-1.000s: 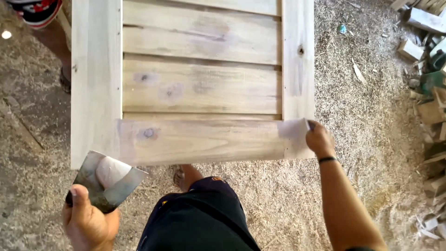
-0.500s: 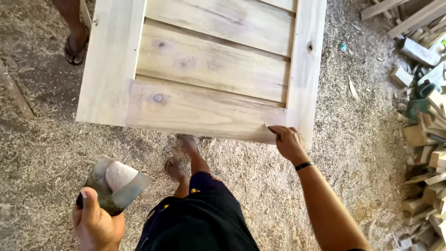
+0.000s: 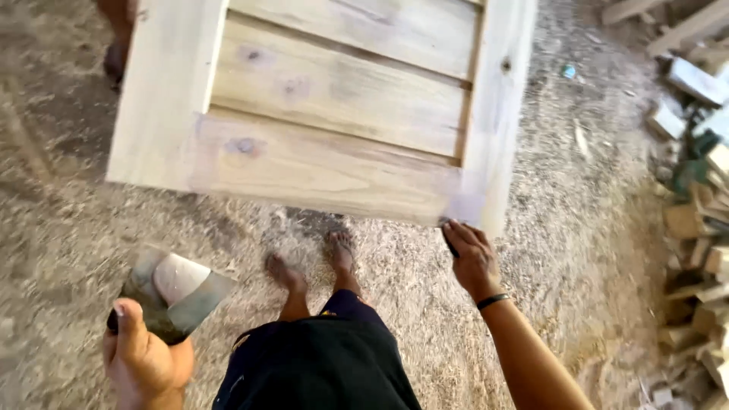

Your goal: The person applies wood filler to a wooden door panel and sands the surface to achieve a smooth finish.

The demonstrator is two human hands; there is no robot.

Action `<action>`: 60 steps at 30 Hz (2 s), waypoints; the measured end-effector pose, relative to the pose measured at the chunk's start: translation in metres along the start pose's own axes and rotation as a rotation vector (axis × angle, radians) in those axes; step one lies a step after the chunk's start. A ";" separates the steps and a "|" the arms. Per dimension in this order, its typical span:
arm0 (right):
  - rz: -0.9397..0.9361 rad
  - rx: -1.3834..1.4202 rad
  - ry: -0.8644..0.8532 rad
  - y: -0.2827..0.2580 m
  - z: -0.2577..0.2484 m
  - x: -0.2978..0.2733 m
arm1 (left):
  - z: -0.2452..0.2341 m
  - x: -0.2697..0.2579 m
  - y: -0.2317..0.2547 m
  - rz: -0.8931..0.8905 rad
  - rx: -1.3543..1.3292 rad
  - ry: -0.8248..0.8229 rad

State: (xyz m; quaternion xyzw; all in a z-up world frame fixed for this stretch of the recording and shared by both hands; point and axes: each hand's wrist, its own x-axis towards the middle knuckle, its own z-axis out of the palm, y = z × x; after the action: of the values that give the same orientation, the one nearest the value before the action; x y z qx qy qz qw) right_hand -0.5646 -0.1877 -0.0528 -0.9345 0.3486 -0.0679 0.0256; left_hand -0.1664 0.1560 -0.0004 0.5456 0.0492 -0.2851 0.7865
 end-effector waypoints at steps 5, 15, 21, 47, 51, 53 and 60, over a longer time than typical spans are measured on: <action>0.176 -0.069 -0.302 0.059 -0.012 0.031 | 0.042 -0.009 0.004 -0.005 -0.002 -0.140; 0.363 -0.011 -0.455 0.023 0.013 0.061 | 0.021 -0.026 -0.020 0.036 -0.054 -0.036; 0.035 0.075 -0.272 0.031 0.010 0.001 | 0.039 -0.026 -0.004 0.028 -0.037 -0.021; 0.708 0.158 -0.338 -0.010 0.039 0.062 | 0.027 -0.006 0.006 0.046 0.004 -0.065; 0.674 0.295 -0.375 -0.050 0.028 0.080 | 0.046 0.001 -0.001 -0.004 -0.057 -0.210; 0.652 0.483 -0.311 -0.042 0.041 0.067 | 0.064 -0.002 -0.004 -0.001 -0.037 -0.217; 0.993 2.204 -0.103 -0.066 -0.063 0.035 | 0.137 -0.075 -0.071 0.290 0.186 -0.370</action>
State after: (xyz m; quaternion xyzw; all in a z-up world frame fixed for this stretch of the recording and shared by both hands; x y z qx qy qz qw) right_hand -0.5045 -0.1609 0.0196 -0.1772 0.4230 -0.2738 0.8454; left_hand -0.2963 0.0470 0.0246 0.5555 -0.2010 -0.2678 0.7612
